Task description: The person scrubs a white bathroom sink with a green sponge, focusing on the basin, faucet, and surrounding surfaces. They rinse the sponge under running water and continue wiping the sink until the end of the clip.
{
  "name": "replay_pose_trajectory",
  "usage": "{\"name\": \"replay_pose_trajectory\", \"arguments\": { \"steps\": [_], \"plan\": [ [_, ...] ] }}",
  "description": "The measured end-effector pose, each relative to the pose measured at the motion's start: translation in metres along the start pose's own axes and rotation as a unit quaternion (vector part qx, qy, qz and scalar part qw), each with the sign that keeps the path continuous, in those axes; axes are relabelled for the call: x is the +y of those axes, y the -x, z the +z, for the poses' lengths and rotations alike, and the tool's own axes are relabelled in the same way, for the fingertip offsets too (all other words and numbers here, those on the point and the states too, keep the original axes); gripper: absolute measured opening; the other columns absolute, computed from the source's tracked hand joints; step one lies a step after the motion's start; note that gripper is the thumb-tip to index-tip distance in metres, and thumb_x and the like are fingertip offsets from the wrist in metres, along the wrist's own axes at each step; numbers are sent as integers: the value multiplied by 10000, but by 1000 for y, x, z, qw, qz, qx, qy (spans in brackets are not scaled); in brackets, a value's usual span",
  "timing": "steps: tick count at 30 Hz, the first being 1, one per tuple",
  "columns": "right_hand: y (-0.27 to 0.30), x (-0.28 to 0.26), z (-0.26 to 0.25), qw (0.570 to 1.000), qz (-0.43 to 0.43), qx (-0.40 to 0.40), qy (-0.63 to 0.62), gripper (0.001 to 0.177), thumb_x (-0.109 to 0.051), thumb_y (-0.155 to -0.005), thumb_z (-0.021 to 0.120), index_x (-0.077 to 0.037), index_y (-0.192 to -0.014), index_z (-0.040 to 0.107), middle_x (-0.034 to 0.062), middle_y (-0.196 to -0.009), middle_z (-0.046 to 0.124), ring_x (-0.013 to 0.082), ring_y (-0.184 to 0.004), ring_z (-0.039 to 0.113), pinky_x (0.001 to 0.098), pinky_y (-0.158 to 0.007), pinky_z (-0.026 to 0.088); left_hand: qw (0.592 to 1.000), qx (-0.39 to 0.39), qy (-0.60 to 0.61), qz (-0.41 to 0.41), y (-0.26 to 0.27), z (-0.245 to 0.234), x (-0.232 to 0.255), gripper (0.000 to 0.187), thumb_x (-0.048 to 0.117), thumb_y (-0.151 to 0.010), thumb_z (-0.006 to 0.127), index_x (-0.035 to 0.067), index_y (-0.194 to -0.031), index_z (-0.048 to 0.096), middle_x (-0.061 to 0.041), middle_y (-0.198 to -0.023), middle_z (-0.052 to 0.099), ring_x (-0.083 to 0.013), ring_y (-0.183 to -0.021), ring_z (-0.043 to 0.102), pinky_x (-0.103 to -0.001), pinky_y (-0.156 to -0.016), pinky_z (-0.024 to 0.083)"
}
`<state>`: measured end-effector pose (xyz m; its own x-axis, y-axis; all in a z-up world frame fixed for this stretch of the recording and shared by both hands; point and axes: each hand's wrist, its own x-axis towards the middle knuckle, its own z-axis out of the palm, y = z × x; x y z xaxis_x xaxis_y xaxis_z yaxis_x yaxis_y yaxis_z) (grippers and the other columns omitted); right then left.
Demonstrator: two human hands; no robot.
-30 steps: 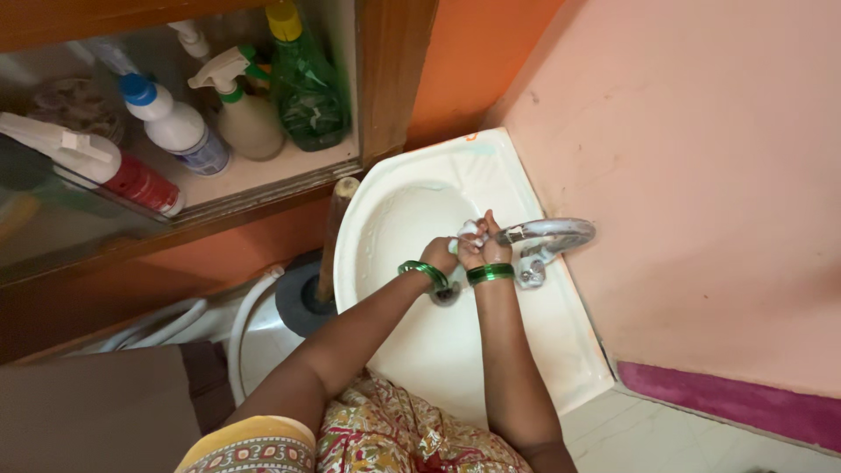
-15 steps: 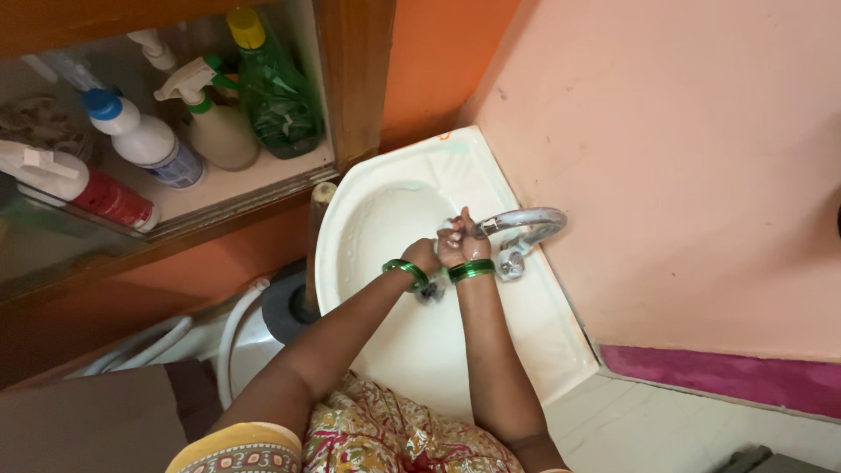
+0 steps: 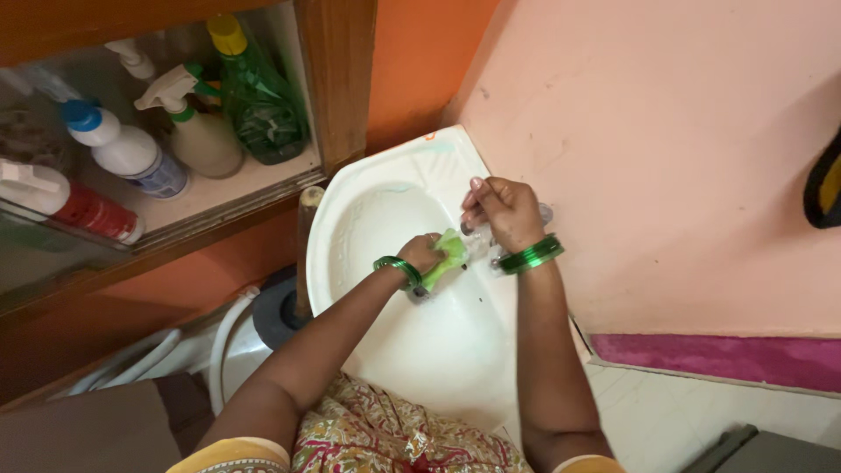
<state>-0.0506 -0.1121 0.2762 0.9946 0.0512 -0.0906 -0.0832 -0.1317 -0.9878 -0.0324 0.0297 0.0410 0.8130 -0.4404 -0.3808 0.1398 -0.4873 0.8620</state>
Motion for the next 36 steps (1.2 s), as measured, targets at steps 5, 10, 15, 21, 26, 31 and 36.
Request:
{"name": "replay_pose_trajectory", "arguments": {
  "steps": [5,10,15,21,26,31,36],
  "plan": [
    [29,-3,-38,870,-167,117,450,136,-199,-951,705,-89,-958,785,87,-891,741,246,-771,689,371,-698,547,999,19,29,10,6,-5,9,518,269,-862,702,85,-1340,621,-181,-1134,737,-300,-1018,713,-388,-944,532],
    [31,68,-72,938,-182,183,231,231,-264,-1032,673,-41,-1081,713,75,-989,695,188,-866,610,322,-790,505,999,29,22,-25,14,-5,9,479,276,-888,688,110,-1336,642,-169,-1150,735,-298,-1049,705,-395,-949,520],
    [10,166,-70,939,-105,272,-182,503,-491,-1045,492,-24,-1119,660,62,-994,728,151,-900,668,287,-798,547,998,23,40,-51,26,-5,5,458,271,-899,661,146,-1339,656,-155,-1120,758,-282,-1005,736,-385,-929,546],
    [46,223,-60,895,-109,432,-24,253,-222,-950,710,8,-1056,692,68,-1016,731,153,-916,664,279,-853,531,992,42,99,-67,33,-10,-9,445,229,-909,659,112,-1338,634,-148,-1092,756,-260,-968,738,-376,-896,552],
    [57,233,-21,863,60,309,-396,87,-109,-941,719,-38,-904,685,91,-854,684,212,-796,643,307,-731,508,989,86,113,-46,22,-4,-27,443,175,-889,656,61,-1318,651,-167,-1072,764,-263,-938,740,-380,-865,562],
    [5,235,25,798,206,104,-557,220,-202,-948,595,10,-911,635,146,-892,679,258,-806,661,339,-736,557,986,100,92,-93,15,2,-43,482,211,-869,722,23,-1307,646,-202,-1047,758,-279,-892,748,-383,-825,577],
    [-46,237,39,804,190,45,-562,271,-233,-1006,650,-62,-810,576,90,-752,596,185,-640,539,267,-566,455,988,95,103,-61,20,-2,-49,491,205,-819,765,12,-1262,677,-187,-1015,770,-251,-870,751,-361,-812,573]
  ]
}}
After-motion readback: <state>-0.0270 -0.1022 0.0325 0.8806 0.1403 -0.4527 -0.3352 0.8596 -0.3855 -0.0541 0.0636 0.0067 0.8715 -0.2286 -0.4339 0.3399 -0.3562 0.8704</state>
